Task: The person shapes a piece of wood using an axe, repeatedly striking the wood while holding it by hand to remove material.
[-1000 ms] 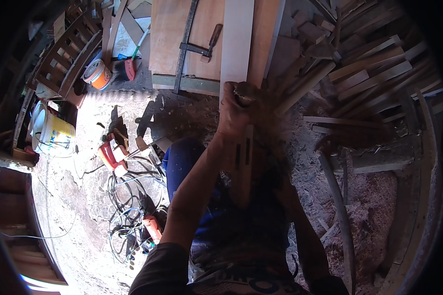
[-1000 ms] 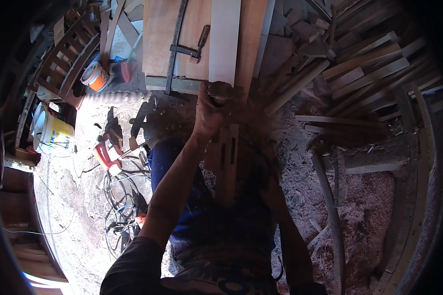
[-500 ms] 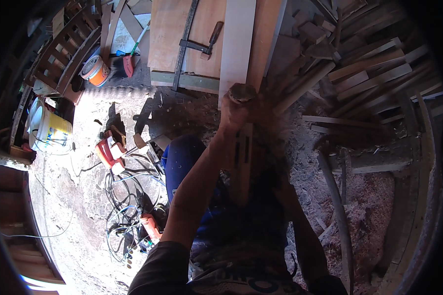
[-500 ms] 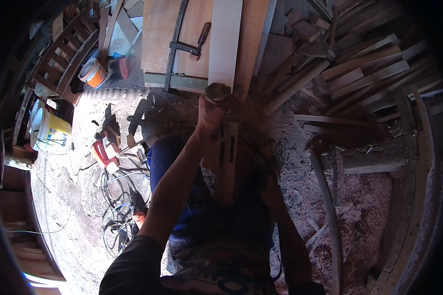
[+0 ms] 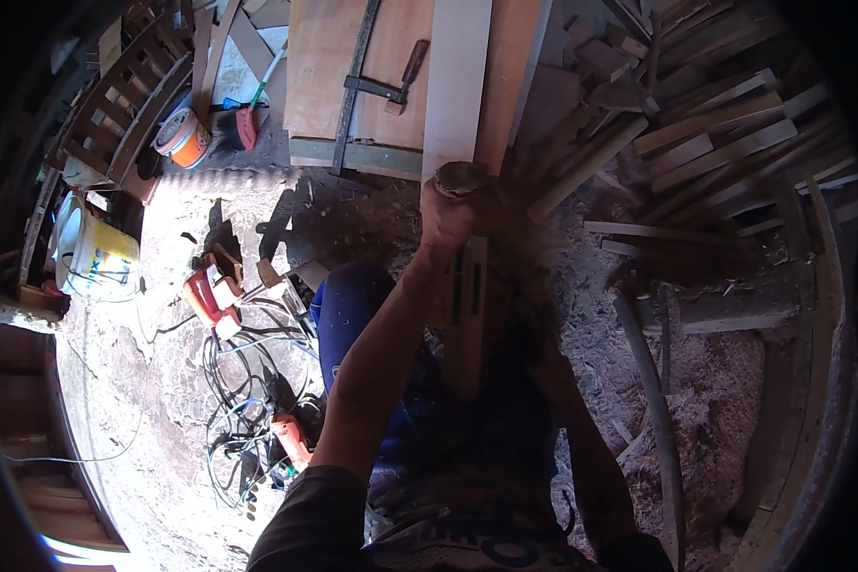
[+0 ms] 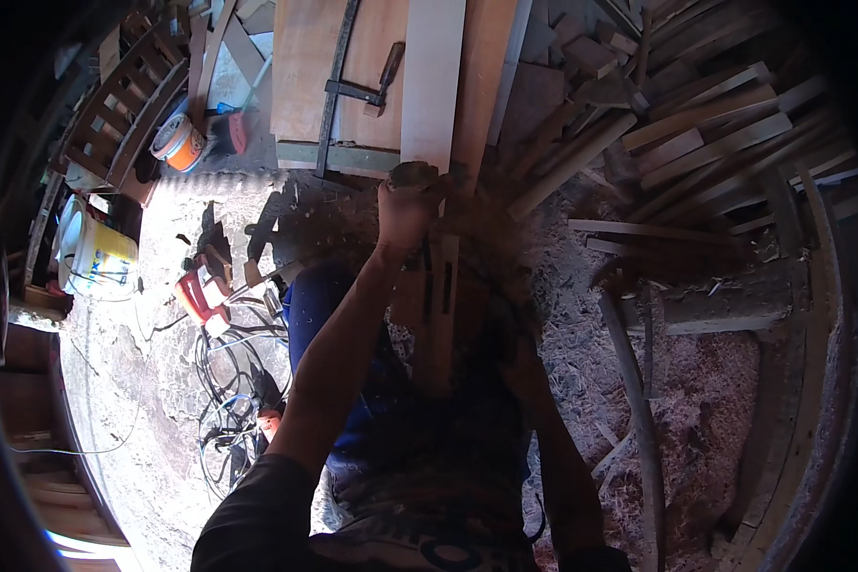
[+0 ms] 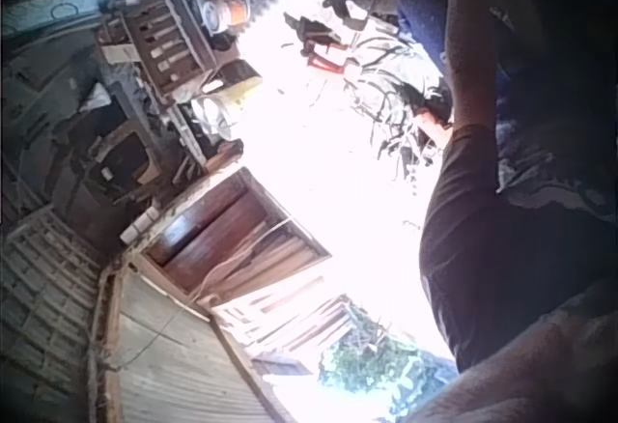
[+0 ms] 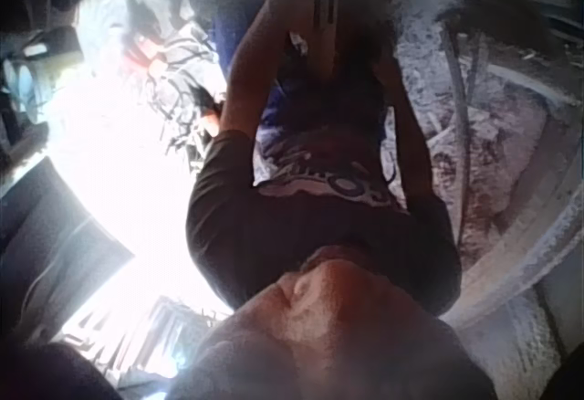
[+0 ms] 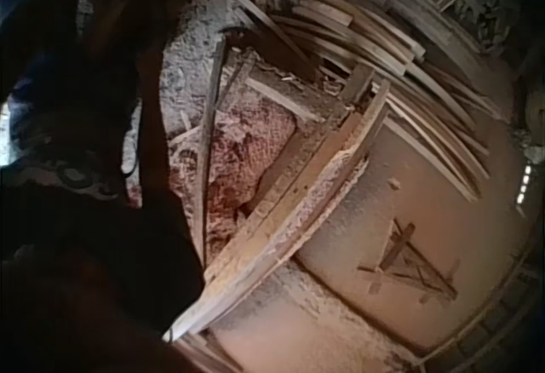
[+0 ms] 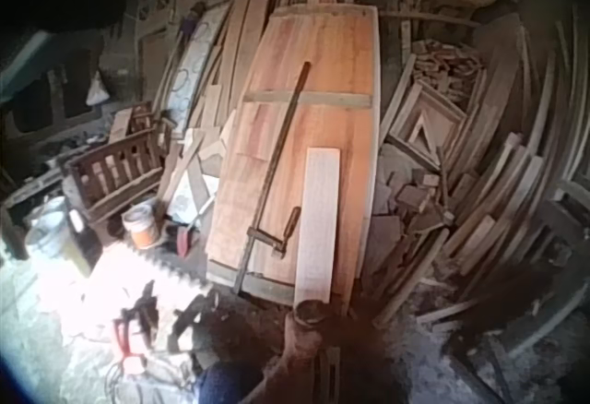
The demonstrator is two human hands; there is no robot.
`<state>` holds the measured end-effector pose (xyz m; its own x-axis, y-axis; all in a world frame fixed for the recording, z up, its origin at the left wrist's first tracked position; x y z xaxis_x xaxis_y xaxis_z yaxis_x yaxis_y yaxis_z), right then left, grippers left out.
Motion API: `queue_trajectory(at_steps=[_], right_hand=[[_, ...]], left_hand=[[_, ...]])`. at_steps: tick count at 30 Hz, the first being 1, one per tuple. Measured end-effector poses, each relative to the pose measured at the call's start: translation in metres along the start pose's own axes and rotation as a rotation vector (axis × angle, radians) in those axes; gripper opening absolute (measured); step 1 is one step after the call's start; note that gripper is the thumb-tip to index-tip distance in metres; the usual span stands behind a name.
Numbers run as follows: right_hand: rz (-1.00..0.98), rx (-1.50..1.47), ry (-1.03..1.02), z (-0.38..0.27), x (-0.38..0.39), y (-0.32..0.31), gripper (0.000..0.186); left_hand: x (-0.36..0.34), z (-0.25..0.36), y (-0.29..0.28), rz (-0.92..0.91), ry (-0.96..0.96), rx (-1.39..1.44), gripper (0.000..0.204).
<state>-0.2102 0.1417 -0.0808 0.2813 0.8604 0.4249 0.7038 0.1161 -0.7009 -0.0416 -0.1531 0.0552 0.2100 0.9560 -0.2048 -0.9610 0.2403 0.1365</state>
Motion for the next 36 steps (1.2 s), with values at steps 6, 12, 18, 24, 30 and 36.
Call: queue_trajectory(at_steps=[6,12,18,24,30,36], right_hand=[[-0.025,0.008,0.051,0.001,0.0,0.0,0.08],[-0.007,0.033,0.031,-0.002,0.001,-0.002,0.08],[-0.029,-0.01,0.017,-0.006,0.002,-0.004,0.08],[-0.021,-0.011,-0.005,-0.007,0.002,-0.004,0.079],[-0.019,-0.014,-0.019,-0.006,0.001,-0.003,0.078],[-0.006,-0.038,-0.02,-0.003,0.001,-0.002,0.076]], left_hand=[[0.001,-0.001,-0.002,-0.029,0.008,0.019,0.015],[-0.004,-0.006,0.006,-0.144,0.037,0.093,0.015],[-0.006,-0.008,0.003,-0.115,0.047,-0.049,0.016],[-0.006,-0.008,0.008,-0.123,0.029,-0.005,0.015],[-0.006,-0.011,0.007,-0.066,0.108,-0.051,0.011],[-0.007,-0.009,0.006,-0.097,0.018,-0.039,0.01]])
Point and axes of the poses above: each hand's wrist, its own x-axis away from the middle knuckle, its own y-axis out of the palm, z = x × y, the point moved 2 cm from there along -x, towards the middle knuckle, and after that the axes turned 4 degrees about -z, right-handed, at the moved point
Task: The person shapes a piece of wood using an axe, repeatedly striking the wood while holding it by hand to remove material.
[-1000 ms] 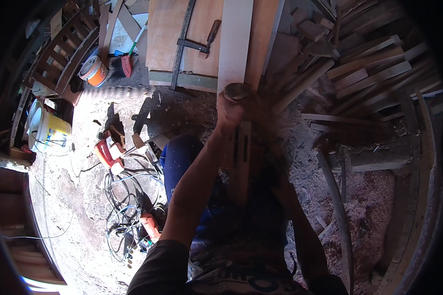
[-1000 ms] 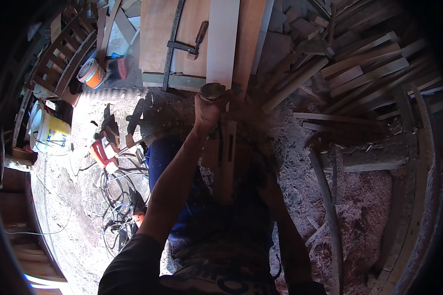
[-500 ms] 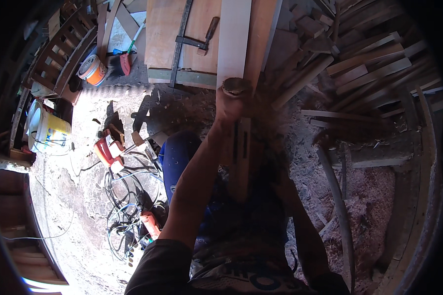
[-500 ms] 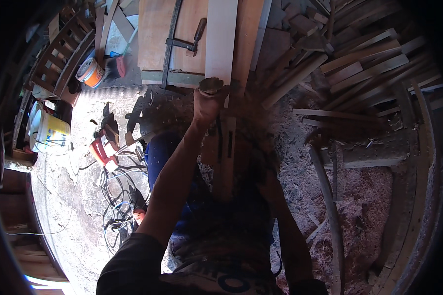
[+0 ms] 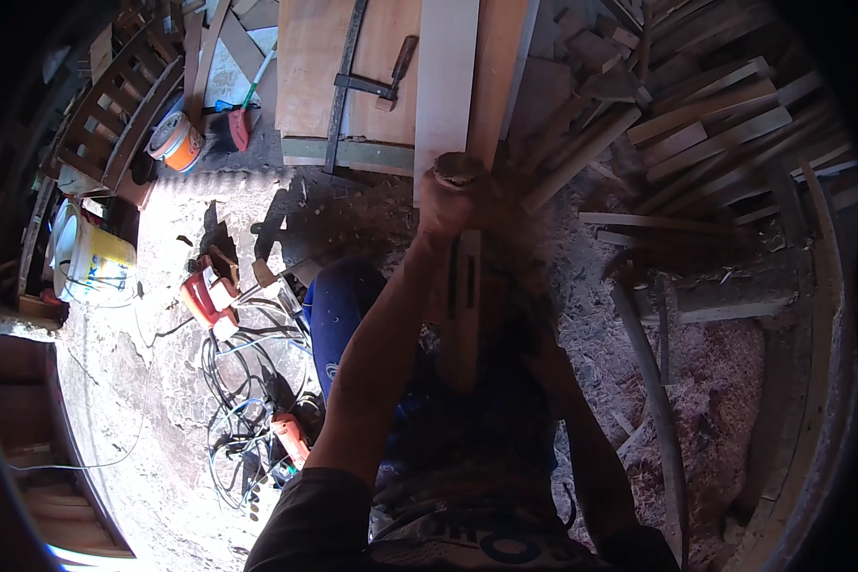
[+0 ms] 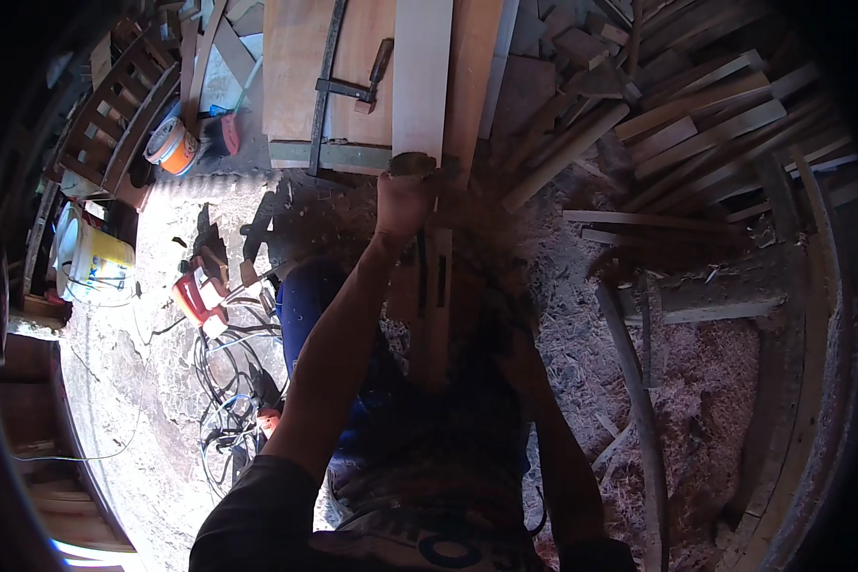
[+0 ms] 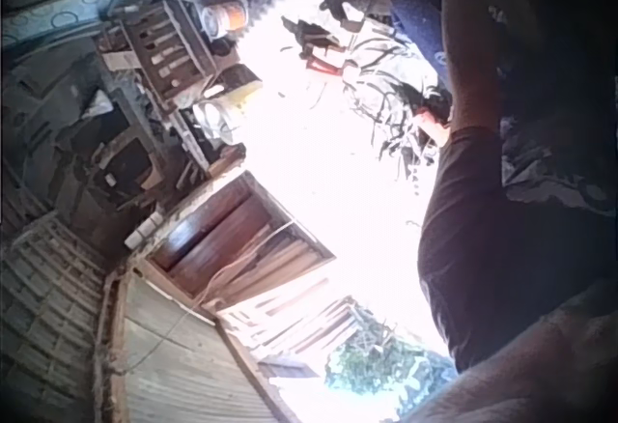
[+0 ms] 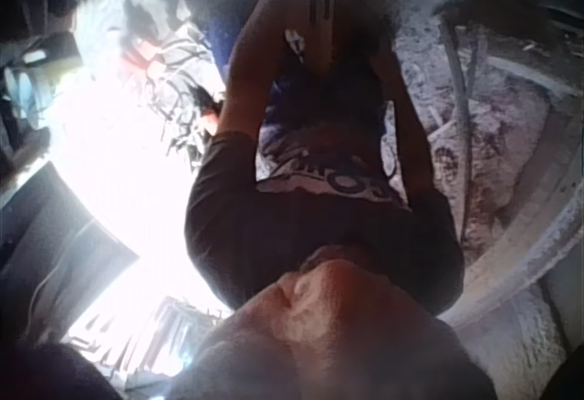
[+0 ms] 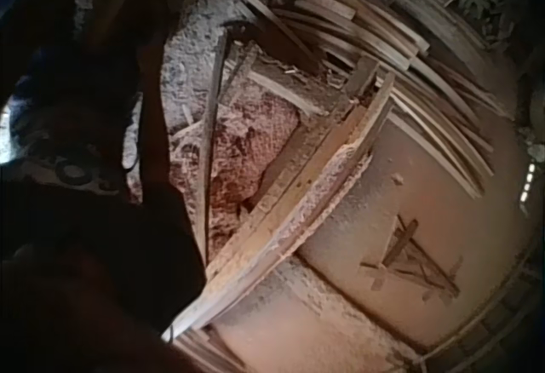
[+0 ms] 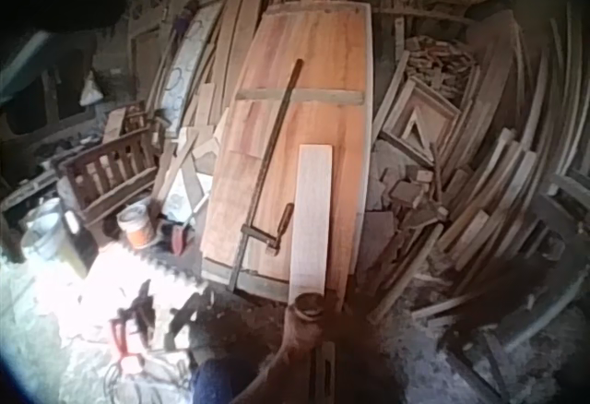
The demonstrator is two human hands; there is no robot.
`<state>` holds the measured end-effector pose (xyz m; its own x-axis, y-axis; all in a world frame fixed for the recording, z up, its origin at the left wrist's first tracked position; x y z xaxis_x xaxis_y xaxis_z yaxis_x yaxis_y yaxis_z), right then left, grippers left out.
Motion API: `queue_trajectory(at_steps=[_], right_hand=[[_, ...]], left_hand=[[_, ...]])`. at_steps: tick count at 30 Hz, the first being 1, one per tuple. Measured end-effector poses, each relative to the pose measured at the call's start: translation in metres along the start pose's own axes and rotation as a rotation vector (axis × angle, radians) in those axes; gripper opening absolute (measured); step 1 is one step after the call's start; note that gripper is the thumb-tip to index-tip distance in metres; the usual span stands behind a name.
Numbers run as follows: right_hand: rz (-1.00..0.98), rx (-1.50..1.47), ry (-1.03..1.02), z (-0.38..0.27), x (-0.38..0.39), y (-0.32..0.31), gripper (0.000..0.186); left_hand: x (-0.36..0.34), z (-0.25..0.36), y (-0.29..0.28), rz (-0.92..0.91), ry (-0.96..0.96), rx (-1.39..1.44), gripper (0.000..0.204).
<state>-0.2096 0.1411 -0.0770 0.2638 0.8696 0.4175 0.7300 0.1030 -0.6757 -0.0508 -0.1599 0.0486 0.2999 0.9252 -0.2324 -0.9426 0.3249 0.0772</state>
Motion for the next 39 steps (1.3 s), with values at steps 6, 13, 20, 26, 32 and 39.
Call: queue_trajectory(at_steps=[6,13,20,26,32,39], right_hand=[[0.003,0.049,0.027,-0.004,0.001,-0.003,0.075],[-0.019,0.033,0.081,0.005,-0.001,0.001,0.075],[0.121,-0.266,-0.061,-0.002,-0.007,-0.005,0.062],[-0.006,-0.66,0.032,-0.11,0.01,-0.068,0.064],[0.295,-0.033,-0.502,-0.238,0.036,-0.149,0.058],[0.49,0.209,-0.771,-0.305,0.04,-0.182,0.062]], left_hand=[[0.005,0.011,0.004,-0.022,0.031,-0.001,0.007],[0.007,0.009,0.004,-0.05,0.073,0.068,0.012],[0.014,0.002,0.003,0.003,0.05,0.127,0.017],[0.017,0.002,-0.005,0.02,0.083,0.09,0.004],[0.022,0.003,-0.004,0.032,0.098,0.089,0.012],[0.024,-0.002,-0.008,-0.015,0.027,0.15,0.02]])
Point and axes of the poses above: each hand's wrist, its own x-axis away from the middle knuckle, its own y-axis out of the palm, z = x × y, the point moved 2 cm from there along -x, towards the middle knuckle, and after that the axes turned 4 degrees about -z, right-handed, at the moved point
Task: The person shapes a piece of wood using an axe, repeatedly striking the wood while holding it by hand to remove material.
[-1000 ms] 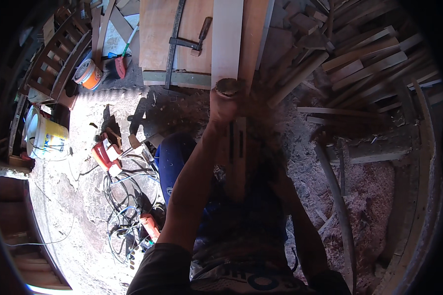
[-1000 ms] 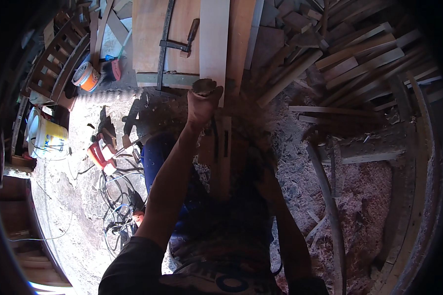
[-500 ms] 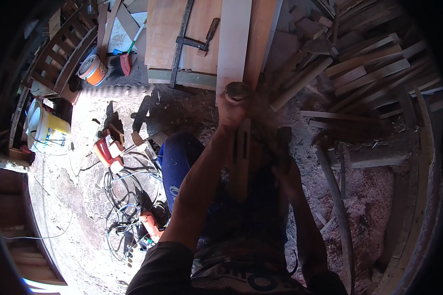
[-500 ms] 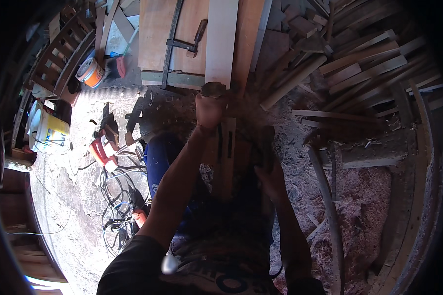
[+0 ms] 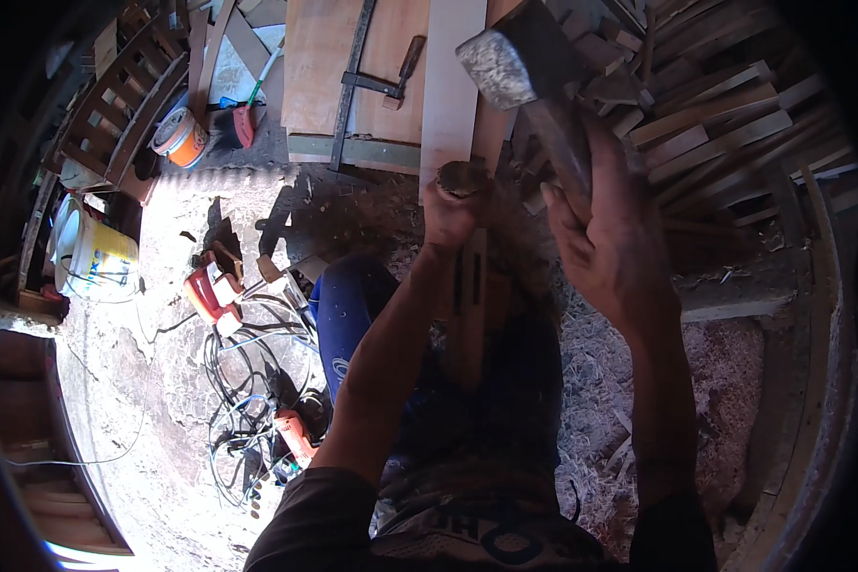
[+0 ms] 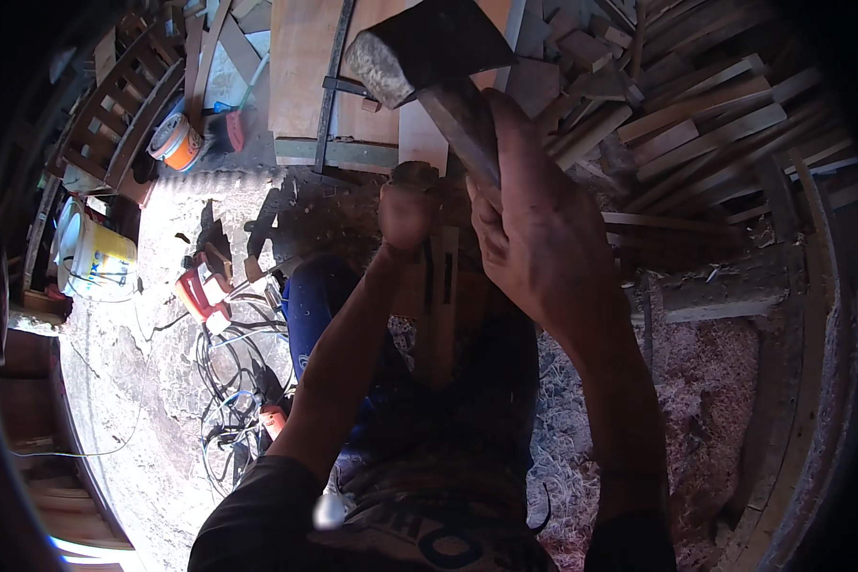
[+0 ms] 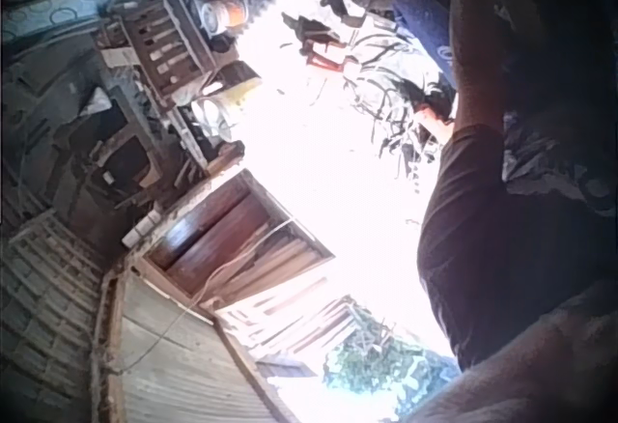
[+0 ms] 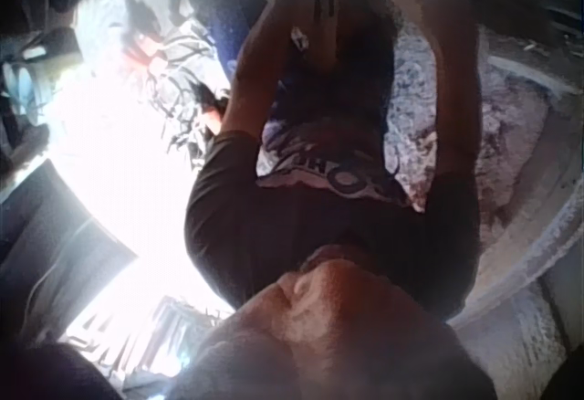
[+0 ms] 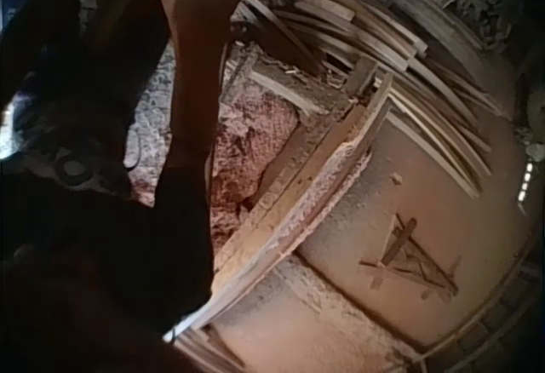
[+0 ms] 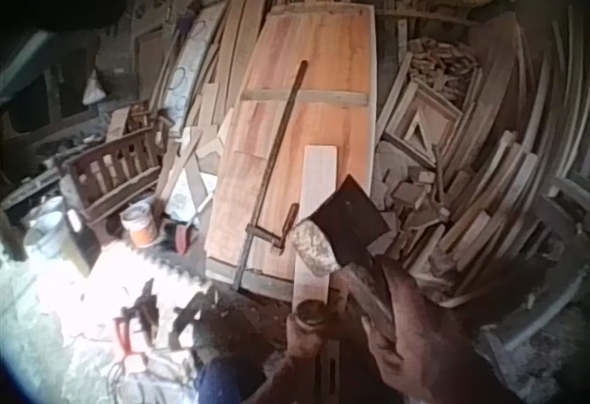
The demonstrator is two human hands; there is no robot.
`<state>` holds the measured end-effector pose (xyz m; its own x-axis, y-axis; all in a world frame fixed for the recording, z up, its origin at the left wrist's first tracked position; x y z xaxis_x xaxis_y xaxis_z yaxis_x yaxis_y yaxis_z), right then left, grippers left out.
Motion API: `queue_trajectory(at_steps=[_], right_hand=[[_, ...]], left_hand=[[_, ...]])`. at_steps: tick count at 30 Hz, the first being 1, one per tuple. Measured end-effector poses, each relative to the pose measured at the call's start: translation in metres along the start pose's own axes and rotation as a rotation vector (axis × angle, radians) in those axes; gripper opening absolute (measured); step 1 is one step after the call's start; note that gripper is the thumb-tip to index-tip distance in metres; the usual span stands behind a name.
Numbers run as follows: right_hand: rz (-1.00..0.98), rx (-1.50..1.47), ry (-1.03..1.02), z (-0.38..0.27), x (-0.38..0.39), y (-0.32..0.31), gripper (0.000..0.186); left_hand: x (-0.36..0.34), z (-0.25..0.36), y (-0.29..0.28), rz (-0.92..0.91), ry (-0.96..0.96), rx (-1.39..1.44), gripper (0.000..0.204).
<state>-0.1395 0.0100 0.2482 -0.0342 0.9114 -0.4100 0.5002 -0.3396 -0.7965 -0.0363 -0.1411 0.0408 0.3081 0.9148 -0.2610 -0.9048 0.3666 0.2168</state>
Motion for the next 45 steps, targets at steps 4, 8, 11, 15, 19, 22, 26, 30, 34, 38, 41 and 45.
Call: queue_trajectory(at_steps=[4,8,11,15,19,22,26,30,34,38,41,45], right_hand=[[-0.358,0.168,0.071,0.013,0.003,0.043,0.059],[-0.38,0.086,0.153,0.033,0.016,0.065,0.059],[-0.313,-0.044,0.128,0.026,0.011,0.052,0.061],[-0.037,-0.072,-0.05,-0.012,-0.026,-0.004,0.064],[0.37,0.034,-0.25,-0.026,-0.064,-0.042,0.061],[0.258,0.053,-0.081,-0.004,-0.058,-0.02,0.056],[-0.429,0.241,0.031,0.029,-0.007,0.055,0.062],[-0.343,0.034,0.037,0.03,0.008,0.051,0.051],[-0.102,-0.119,-0.059,-0.012,-0.017,-0.006,0.057],[0.399,-0.244,-0.127,-0.028,-0.042,-0.047,0.055],[0.399,-0.181,-0.056,-0.013,-0.035,-0.02,0.052],[-0.5,0.174,0.25,0.019,0.019,0.054,0.05]], left_hand=[[0.004,0.0,0.003,-0.008,0.245,0.092,0.026],[-0.004,0.0,0.003,-0.025,0.274,0.065,0.03],[-0.017,-0.002,0.001,-0.025,0.166,0.049,0.023],[-0.024,-0.005,0.0,0.062,0.036,0.032,0.015],[-0.021,-0.004,0.001,0.08,-0.007,0.008,0.011],[-0.016,-0.004,0.002,0.075,-0.013,0.037,0.01],[0.0,-0.008,0.004,0.104,-0.017,0.011,0.013],[0.014,-0.011,0.005,0.086,0.166,0.044,0.022],[0.019,-0.014,0.003,0.09,0.13,-0.086,0.015],[0.016,-0.016,0.002,0.074,-0.014,-0.035,0.02],[0.014,-0.011,0.004,0.042,0.085,0.037,0.019],[0.02,0.002,0.01,0.002,0.28,0.045,0.019]])
Point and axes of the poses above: each hand's wrist, its own x-axis away from the middle knuckle, its own y-axis out of the palm, z = x × y, the point moved 2 cm from there along -x, towards the middle knuckle, and after that the axes turned 4 degrees about -z, right-handed, at the moved point
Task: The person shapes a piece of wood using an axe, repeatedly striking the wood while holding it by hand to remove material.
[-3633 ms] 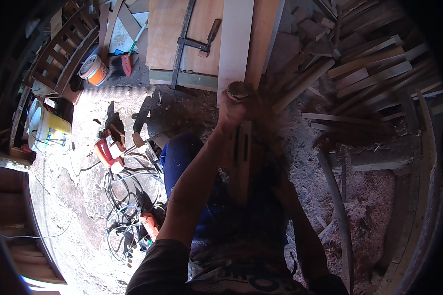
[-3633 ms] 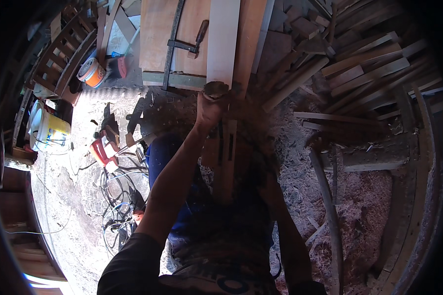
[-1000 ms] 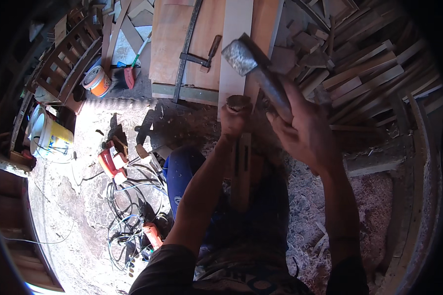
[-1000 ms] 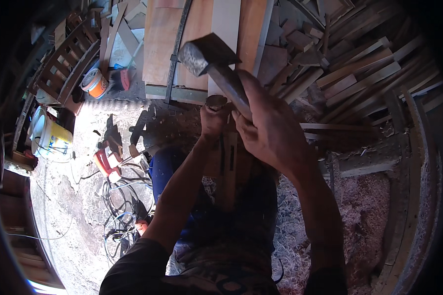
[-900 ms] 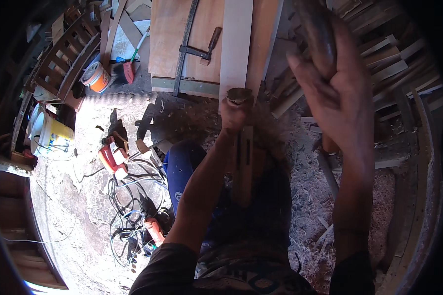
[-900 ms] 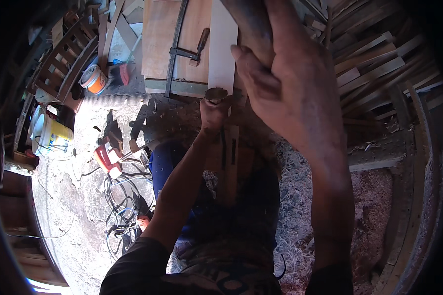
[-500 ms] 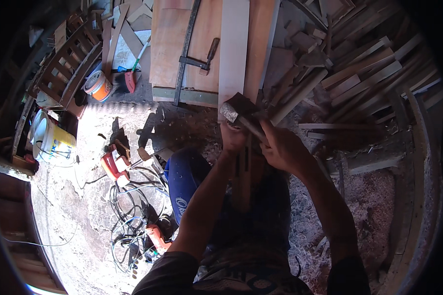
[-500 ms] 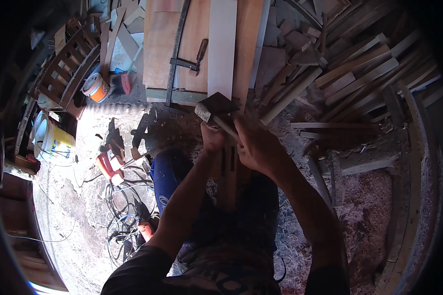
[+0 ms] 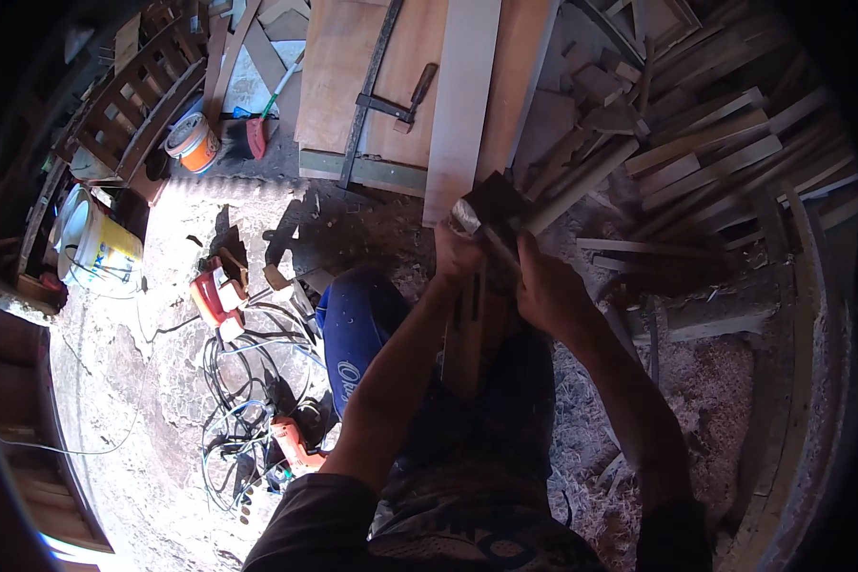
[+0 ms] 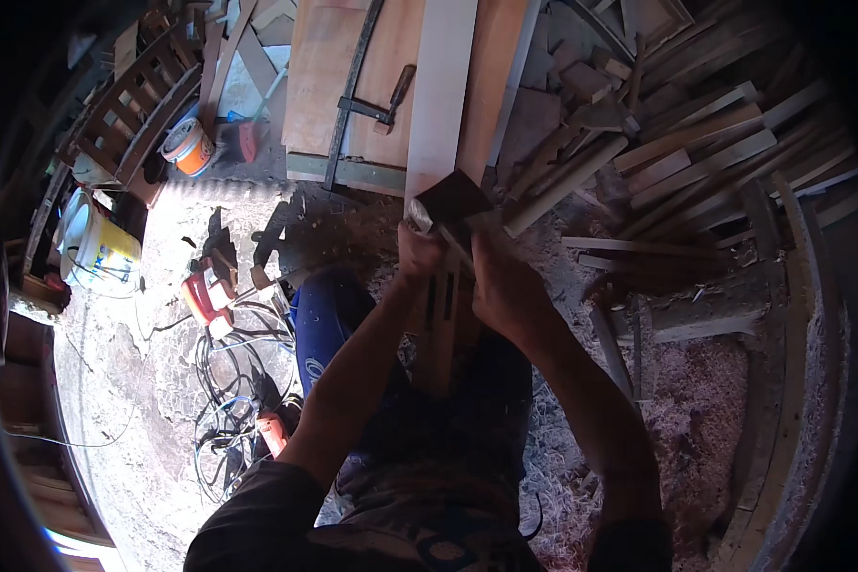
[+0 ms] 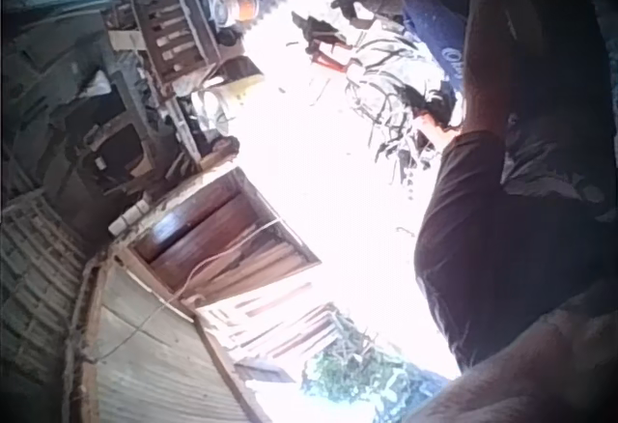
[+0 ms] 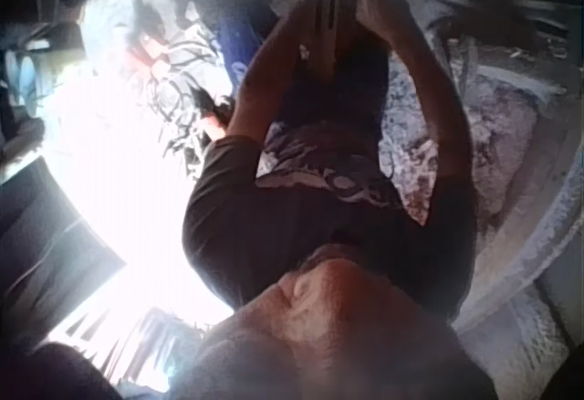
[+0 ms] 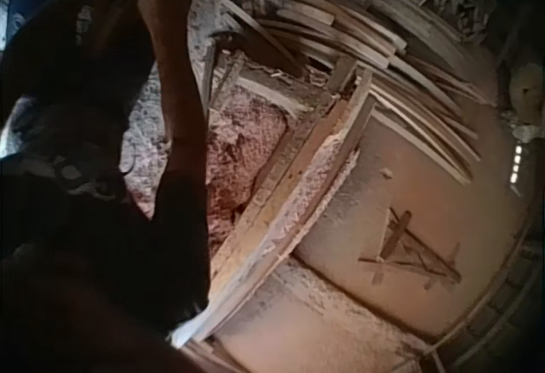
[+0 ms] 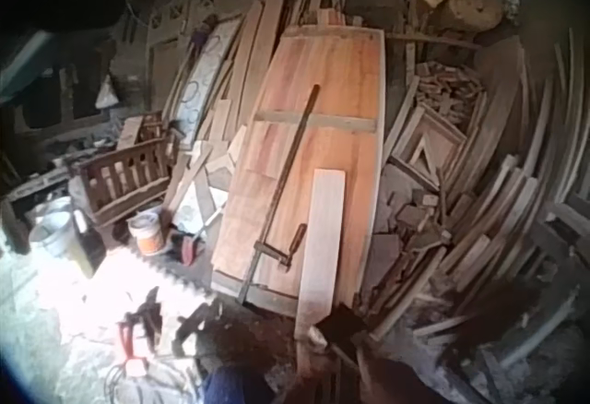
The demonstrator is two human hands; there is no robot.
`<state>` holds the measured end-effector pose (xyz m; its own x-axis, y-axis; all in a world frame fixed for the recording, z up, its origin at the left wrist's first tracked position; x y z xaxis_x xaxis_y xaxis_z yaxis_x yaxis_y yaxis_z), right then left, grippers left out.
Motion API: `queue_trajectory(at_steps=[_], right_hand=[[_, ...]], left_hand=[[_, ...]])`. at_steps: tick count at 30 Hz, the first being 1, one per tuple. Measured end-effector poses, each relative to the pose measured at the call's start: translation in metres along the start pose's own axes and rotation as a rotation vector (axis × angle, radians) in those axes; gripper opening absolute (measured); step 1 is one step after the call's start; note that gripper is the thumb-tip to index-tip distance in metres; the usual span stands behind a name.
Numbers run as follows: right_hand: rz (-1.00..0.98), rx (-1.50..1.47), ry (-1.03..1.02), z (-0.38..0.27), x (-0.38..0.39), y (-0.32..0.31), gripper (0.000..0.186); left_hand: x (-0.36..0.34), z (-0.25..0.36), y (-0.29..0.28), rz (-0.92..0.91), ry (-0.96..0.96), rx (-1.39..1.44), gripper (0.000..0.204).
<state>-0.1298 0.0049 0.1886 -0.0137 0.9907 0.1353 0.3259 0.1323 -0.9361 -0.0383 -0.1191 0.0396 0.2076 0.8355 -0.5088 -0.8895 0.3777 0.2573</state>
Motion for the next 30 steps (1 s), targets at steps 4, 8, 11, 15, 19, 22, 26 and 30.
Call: queue_trajectory(at_steps=[4,8,11,15,19,22,26,30], right_hand=[[0.077,-0.269,-0.056,0.027,0.017,0.005,0.056],[0.447,-0.215,-0.259,-0.018,0.035,-0.101,0.06],[0.938,0.045,-0.491,-0.057,0.035,-0.209,0.059],[1.074,-0.171,-0.427,-0.044,0.018,-0.174,0.059],[0.258,-0.04,-0.198,-0.005,0.002,0.009,0.061],[0.121,-0.123,-0.142,0.03,0.02,0.037,0.059],[0.199,-0.281,-0.19,0.018,0.021,-0.007,0.064],[0.345,-0.148,-0.191,0.013,-0.006,-0.017,0.047]], left_hand=[[0.003,0.0,0.001,0.052,-0.109,-0.003,0.016],[-0.002,-0.022,-0.006,0.032,-0.13,-0.064,0.012],[-0.007,-0.045,-0.01,0.024,-0.186,-0.145,0.012],[-0.008,-0.046,-0.009,0.04,-0.199,-0.107,0.013],[0.021,0.002,-0.004,-0.001,-0.138,-0.156,0.018],[0.043,0.028,-0.002,0.017,-0.209,-0.229,0.024],[0.007,0.005,0.0,-0.1,-0.225,-0.208,0.019],[-0.023,-0.018,0.0,-0.005,-0.135,-0.478,0.014]])
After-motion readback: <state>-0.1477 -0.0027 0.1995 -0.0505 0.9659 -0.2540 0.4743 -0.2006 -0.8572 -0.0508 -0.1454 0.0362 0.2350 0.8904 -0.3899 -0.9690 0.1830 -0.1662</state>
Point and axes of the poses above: each hand's wrist, its own x-axis away from the middle knuckle, its own y-axis out of the palm, z = x × y, the point moved 2 cm from there along -x, towards the middle knuckle, and after that the axes turned 4 degrees about -z, right-handed, at the moved point
